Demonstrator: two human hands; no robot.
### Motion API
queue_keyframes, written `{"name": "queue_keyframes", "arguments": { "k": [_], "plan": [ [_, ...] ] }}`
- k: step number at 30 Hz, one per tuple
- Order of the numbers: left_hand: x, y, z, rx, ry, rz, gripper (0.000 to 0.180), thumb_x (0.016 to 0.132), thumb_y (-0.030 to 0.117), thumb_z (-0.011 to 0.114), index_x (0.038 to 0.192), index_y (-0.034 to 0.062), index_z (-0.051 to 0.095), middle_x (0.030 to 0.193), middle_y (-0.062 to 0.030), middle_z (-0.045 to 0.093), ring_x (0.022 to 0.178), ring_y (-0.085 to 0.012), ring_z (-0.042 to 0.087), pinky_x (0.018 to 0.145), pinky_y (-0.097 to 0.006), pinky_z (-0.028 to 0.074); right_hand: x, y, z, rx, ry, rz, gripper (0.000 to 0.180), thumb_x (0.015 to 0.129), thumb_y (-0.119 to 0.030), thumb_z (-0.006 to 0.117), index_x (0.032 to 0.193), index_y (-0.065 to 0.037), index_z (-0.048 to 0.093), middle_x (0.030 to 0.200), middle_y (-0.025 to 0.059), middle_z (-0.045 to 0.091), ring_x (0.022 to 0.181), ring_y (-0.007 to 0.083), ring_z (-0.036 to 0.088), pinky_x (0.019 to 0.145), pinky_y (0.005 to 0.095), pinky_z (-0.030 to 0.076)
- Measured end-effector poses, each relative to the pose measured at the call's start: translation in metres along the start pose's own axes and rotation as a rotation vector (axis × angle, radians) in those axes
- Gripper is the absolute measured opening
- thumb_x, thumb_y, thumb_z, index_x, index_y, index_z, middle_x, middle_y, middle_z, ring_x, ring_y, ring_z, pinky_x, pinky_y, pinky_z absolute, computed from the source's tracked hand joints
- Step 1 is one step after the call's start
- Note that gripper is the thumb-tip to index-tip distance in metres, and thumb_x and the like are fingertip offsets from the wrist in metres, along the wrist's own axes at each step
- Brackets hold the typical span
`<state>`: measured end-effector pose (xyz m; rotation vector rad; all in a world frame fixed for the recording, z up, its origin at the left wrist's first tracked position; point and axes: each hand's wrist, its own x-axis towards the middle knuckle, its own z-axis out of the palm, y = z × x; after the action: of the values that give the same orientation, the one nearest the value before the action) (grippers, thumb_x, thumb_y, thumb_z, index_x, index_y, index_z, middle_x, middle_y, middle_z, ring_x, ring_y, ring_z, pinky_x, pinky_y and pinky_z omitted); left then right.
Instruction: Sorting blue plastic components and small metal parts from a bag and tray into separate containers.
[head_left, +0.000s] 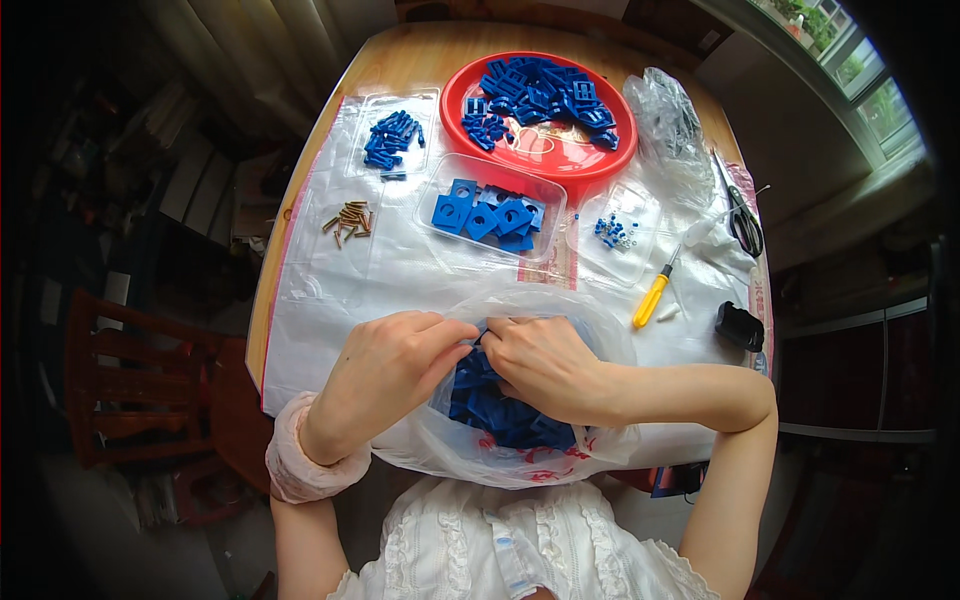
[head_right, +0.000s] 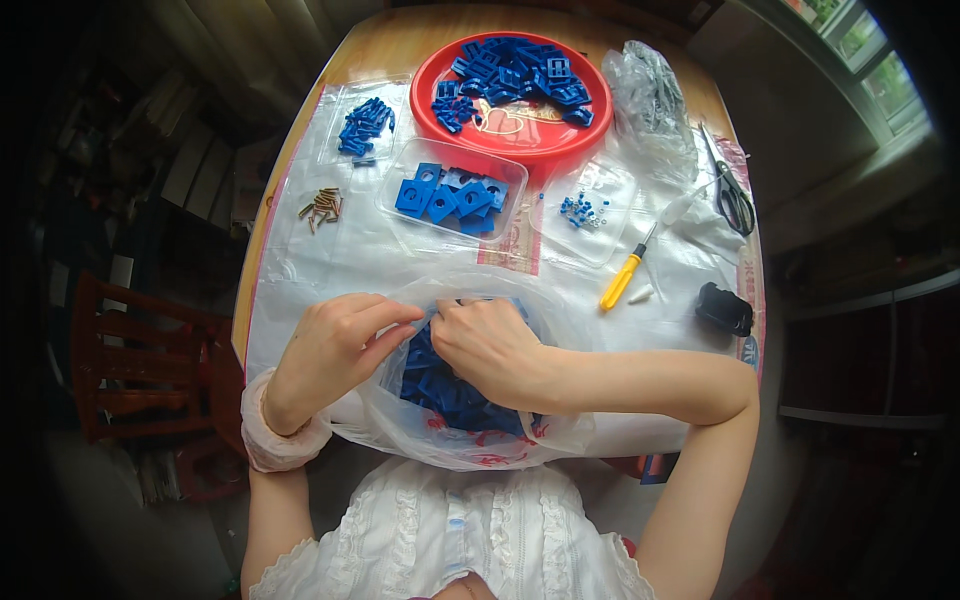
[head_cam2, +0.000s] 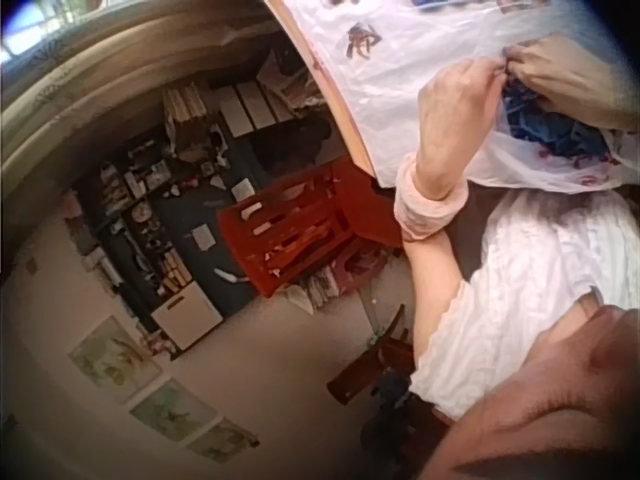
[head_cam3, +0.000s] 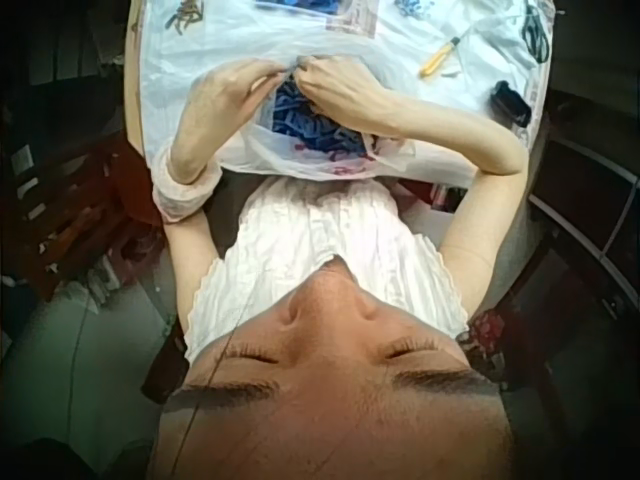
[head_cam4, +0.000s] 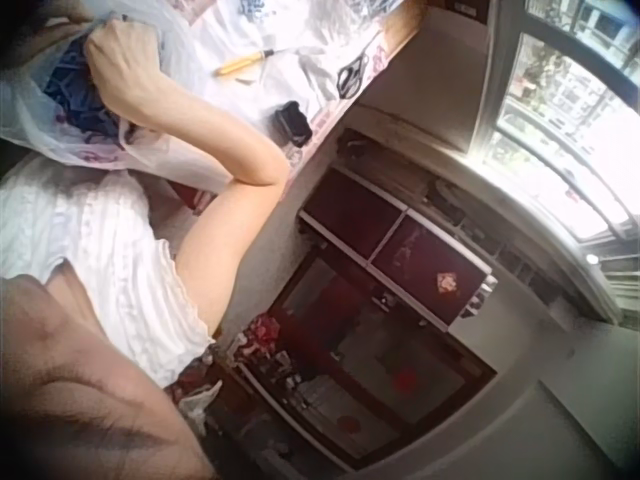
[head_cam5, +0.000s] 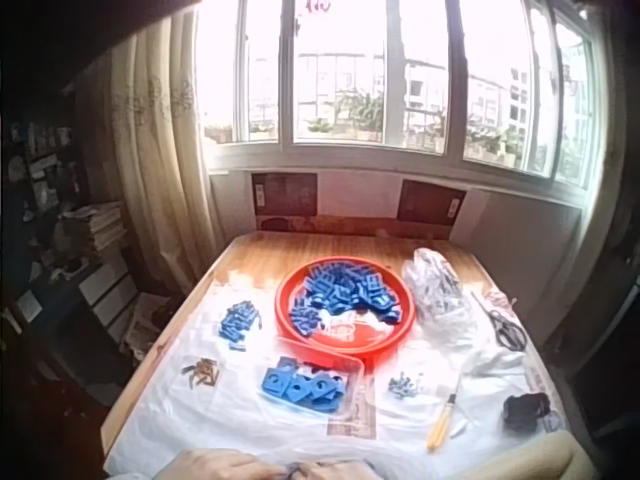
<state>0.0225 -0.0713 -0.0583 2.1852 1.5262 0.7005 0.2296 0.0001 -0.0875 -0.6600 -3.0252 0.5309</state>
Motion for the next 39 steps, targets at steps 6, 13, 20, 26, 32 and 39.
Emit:
{"name": "queue_keyframes", "arguments": {
  "k": [6, 13, 20, 26, 32, 39],
  "plan": [
    [0.002, -0.002, 0.001, -0.021, -0.009, 0.005, 0.013, 0.092, 0.014, 0.070, 0.102, 0.0056, 0.072, 0.090, -0.0124, 0.073, 0.080, -0.0318, 0.070, 0.070, -0.040, 0.055, -0.007, 0.005, 0.000, 0.043, 0.046, -0.024, 0.017, 0.077, -0.004, 0.074, 0.089, 0.002, 0.065, 0.098, 0.0181, 0.066, 0.087, 0.0326, 0.072, 0.069, 0.0405, 0.058],
    [0.005, 0.000, 0.002, 0.005, -0.020, 0.010, 0.013, 0.093, 0.014, 0.070, 0.102, 0.0060, 0.072, 0.089, -0.0121, 0.073, 0.079, -0.0316, 0.070, 0.069, -0.040, 0.055, 0.007, -0.001, 0.010, -0.114, -0.024, -0.045, 0.022, 0.073, -0.004, 0.077, 0.092, 0.003, 0.067, 0.099, 0.0175, 0.066, 0.089, 0.0331, 0.071, 0.071, 0.0412, 0.058],
    [0.001, -0.006, 0.001, -0.032, -0.007, 0.006, 0.012, 0.093, 0.015, 0.069, 0.102, 0.0067, 0.072, 0.087, -0.0114, 0.073, 0.077, -0.0317, 0.070, 0.069, -0.040, 0.055, 0.002, 0.007, 0.000, 0.090, 0.030, -0.045, 0.027, 0.073, -0.011, 0.082, 0.093, 0.002, 0.068, 0.098, 0.0138, 0.065, 0.093, 0.0331, 0.069, 0.076, 0.0427, 0.057],
    [0.000, -0.007, 0.001, -0.061, -0.023, 0.019, 0.013, 0.092, 0.015, 0.070, 0.102, 0.0062, 0.072, 0.089, -0.0116, 0.073, 0.079, -0.0314, 0.070, 0.070, -0.040, 0.055, -0.006, 0.009, -0.028, 0.273, 0.079, -0.017, 0.030, 0.074, -0.017, 0.083, 0.096, 0.000, 0.069, 0.094, 0.0129, 0.064, 0.090, 0.0346, 0.068, 0.078, 0.0434, 0.054],
    [-0.003, 0.001, -0.001, 0.019, -0.124, 0.112, 0.016, 0.090, 0.014, 0.072, 0.104, 0.0057, 0.072, 0.088, -0.0103, 0.071, 0.083, -0.0291, 0.069, 0.074, -0.039, 0.055, -0.015, 0.020, -0.064, 0.718, -0.018, 0.058, 0.036, 0.074, -0.019, 0.082, 0.101, 0.003, 0.073, 0.092, 0.0136, 0.071, 0.087, 0.0264, 0.069, 0.079, 0.0360, 0.054],
    [0.003, 0.006, 0.013, 0.160, -0.153, 0.210, 0.021, 0.079, 0.006, 0.072, 0.100, 0.0030, 0.071, 0.085, -0.0089, 0.068, 0.085, -0.0274, 0.069, 0.075, -0.037, 0.055, -0.003, 0.060, -0.090, 1.158, 0.068, 0.395, 0.049, 0.071, -0.023, 0.088, 0.112, -0.001, 0.072, 0.100, 0.0079, 0.074, 0.091, 0.0142, 0.070, 0.085, 0.0268, 0.056]
  ]
}}
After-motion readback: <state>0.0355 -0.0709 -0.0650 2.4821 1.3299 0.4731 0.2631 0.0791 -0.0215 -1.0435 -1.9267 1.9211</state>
